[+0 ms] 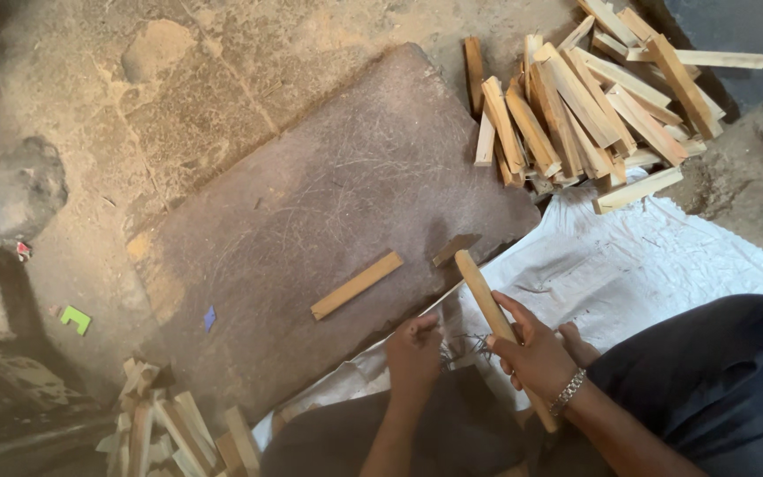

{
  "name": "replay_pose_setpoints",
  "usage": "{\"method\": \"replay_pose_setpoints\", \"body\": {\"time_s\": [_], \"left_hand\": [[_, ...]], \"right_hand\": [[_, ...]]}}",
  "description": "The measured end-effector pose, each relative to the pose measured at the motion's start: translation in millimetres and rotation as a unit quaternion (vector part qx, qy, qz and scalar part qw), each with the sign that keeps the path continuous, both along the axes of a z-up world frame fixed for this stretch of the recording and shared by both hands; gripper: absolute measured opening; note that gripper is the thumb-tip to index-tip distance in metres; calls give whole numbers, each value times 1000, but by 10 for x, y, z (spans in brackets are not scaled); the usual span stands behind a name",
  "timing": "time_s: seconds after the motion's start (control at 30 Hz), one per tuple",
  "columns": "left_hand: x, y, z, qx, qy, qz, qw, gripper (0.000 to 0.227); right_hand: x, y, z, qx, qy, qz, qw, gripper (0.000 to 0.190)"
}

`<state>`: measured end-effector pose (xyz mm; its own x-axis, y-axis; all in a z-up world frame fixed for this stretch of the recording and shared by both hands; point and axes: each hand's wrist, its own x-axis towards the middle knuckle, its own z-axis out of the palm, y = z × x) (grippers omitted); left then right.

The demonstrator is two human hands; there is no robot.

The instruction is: The person hammers nails into small wooden pieces using a hammer. They pick up each piece, place it on a stone slab, drive in a nail, and then set the finished piece aside.

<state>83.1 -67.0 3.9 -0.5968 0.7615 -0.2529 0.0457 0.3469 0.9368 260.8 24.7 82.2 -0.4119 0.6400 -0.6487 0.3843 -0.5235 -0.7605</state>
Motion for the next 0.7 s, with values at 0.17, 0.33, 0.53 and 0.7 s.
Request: {"method": "replay_pose_setpoints", "body": {"time_s": [0.17, 0.33, 0.53, 0.7], "left_hand": [[-188, 92, 172, -6, 48, 44, 998, 18], [-579, 367, 262, 66, 166, 49, 983, 20], [-804, 736, 164, 146, 105, 88, 980, 19], [-882, 828, 32, 113, 192, 84, 971, 16]], "right_hand": [[-3, 6, 10, -15, 11, -5, 1000, 78], [-21, -25, 15, -22, 14, -19, 999, 78], [-18, -21, 66, -17, -10, -4, 1000, 79], [-42, -19, 97, -29, -14, -23, 999, 78]]}}
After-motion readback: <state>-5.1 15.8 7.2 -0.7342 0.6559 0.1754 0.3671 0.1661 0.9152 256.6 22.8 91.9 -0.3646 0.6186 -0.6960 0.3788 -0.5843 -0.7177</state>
